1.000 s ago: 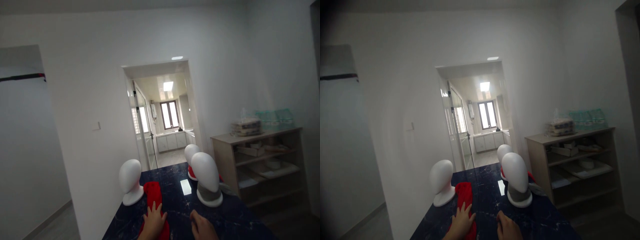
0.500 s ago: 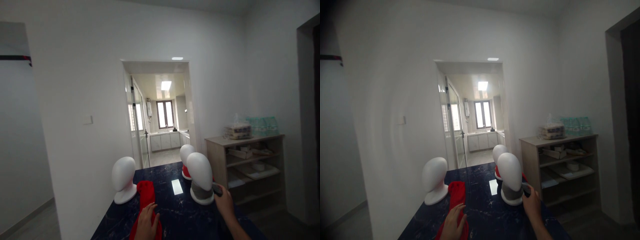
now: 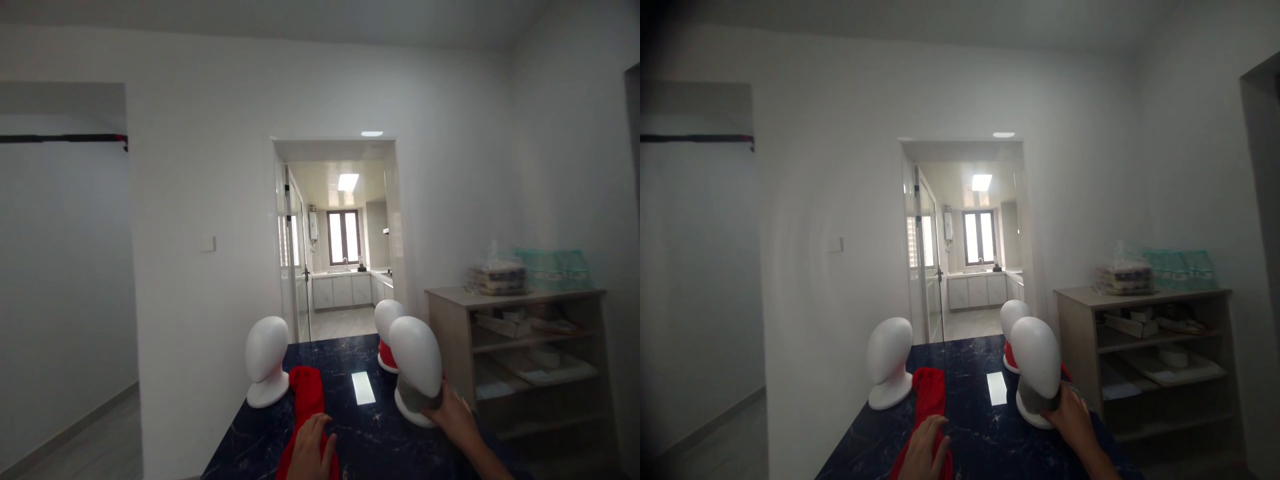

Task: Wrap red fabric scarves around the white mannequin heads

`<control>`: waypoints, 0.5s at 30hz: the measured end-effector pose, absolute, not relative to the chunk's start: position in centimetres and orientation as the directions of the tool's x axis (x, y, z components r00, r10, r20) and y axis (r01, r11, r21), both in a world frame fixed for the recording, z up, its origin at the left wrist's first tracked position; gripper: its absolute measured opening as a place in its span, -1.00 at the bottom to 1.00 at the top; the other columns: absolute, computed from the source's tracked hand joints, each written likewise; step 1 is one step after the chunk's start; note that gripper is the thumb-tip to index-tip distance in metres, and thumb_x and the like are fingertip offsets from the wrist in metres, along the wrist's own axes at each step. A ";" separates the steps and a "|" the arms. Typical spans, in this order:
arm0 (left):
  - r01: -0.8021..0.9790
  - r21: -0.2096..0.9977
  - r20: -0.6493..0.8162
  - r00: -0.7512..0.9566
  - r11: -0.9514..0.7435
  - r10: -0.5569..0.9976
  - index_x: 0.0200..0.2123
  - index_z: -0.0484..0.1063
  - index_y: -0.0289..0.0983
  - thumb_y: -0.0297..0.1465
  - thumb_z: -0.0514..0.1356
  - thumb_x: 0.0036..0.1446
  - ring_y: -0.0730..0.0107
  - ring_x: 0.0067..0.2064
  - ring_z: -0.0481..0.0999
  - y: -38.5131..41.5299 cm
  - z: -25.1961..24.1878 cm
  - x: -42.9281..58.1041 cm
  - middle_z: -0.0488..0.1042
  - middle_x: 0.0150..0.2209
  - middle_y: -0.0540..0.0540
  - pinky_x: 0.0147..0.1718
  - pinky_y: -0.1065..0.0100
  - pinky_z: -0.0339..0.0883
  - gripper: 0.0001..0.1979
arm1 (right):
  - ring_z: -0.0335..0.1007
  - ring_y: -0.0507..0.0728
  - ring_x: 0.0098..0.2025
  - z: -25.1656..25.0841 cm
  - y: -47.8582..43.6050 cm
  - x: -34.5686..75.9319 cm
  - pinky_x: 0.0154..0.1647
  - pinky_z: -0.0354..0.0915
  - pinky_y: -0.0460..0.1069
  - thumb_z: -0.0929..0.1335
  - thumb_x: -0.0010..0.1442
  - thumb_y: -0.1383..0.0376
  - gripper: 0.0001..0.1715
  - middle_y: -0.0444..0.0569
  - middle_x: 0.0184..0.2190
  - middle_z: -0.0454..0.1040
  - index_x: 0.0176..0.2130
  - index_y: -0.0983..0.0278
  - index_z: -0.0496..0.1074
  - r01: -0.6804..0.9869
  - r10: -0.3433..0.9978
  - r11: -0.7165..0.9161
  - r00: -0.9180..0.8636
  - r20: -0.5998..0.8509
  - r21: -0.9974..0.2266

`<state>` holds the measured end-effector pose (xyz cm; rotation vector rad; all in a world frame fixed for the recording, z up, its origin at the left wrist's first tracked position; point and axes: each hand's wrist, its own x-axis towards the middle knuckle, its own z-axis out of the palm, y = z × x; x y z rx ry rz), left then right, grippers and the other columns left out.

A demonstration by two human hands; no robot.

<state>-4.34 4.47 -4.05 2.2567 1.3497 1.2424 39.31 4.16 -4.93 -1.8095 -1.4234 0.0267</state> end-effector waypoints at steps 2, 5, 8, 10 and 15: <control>0.602 0.571 0.554 0.219 -0.558 0.803 0.10 0.60 -0.14 -0.09 0.16 0.33 -0.07 0.28 0.54 4.6 -3.9 -4.2 0.62 0.18 -0.26 0.35 -0.07 0.36 -0.57 | 0.49 0.46 0.25 -4.8 4.0 38.9 0.17 0.33 0.21 0.49 -0.03 0.06 -0.05 0.22 0.18 0.59 0.29 0.26 0.31 0.813 0.806 -0.035 0.367 0.464 -0.581; 0.568 0.573 0.580 0.228 -0.591 0.782 0.13 0.58 -0.13 -0.09 0.17 0.30 -0.09 0.30 0.53 4.8 -3.7 -3.6 0.61 0.20 -0.25 0.37 -0.10 0.35 -0.56 | 0.44 0.45 0.29 -4.7 3.6 38.4 0.21 0.31 0.22 0.49 0.00 0.09 -0.19 0.17 0.22 0.57 0.21 0.23 0.41 0.851 0.791 -0.077 0.369 0.487 -0.520; 0.518 0.592 0.603 0.223 -0.617 0.766 0.12 0.57 -0.14 -0.10 0.19 0.27 -0.09 0.29 0.54 5.0 -3.4 -2.1 0.62 0.18 -0.27 0.36 -0.09 0.35 -0.56 | 0.42 0.44 0.28 -4.6 3.1 38.0 0.27 0.26 0.28 0.43 0.14 0.16 -0.40 0.17 0.21 0.57 0.16 0.24 0.51 0.900 0.786 -0.078 0.319 0.529 -0.428; 0.487 0.650 0.557 0.216 -0.583 0.802 0.09 0.56 -0.16 -0.11 0.19 0.25 -0.07 0.24 0.58 4.9 -3.1 -0.9 0.64 0.15 -0.29 0.32 -0.06 0.39 -0.57 | 0.43 0.42 0.25 -4.3 2.8 37.6 0.27 0.26 0.28 0.36 0.22 0.25 -0.49 0.17 0.19 0.58 0.14 0.23 0.56 0.921 0.792 -0.030 0.260 0.553 -0.389; 0.328 0.812 0.392 0.309 -0.484 0.867 0.08 0.51 -0.24 -0.18 0.26 0.13 -0.03 0.17 0.63 3.8 -2.2 3.0 0.65 0.10 -0.33 0.23 0.06 0.45 -0.53 | 0.47 0.35 0.16 -3.8 2.0 34.5 0.20 0.33 0.20 0.29 0.35 0.27 -0.58 0.16 0.07 0.59 0.09 0.21 0.61 0.890 0.747 0.031 0.282 0.602 -0.456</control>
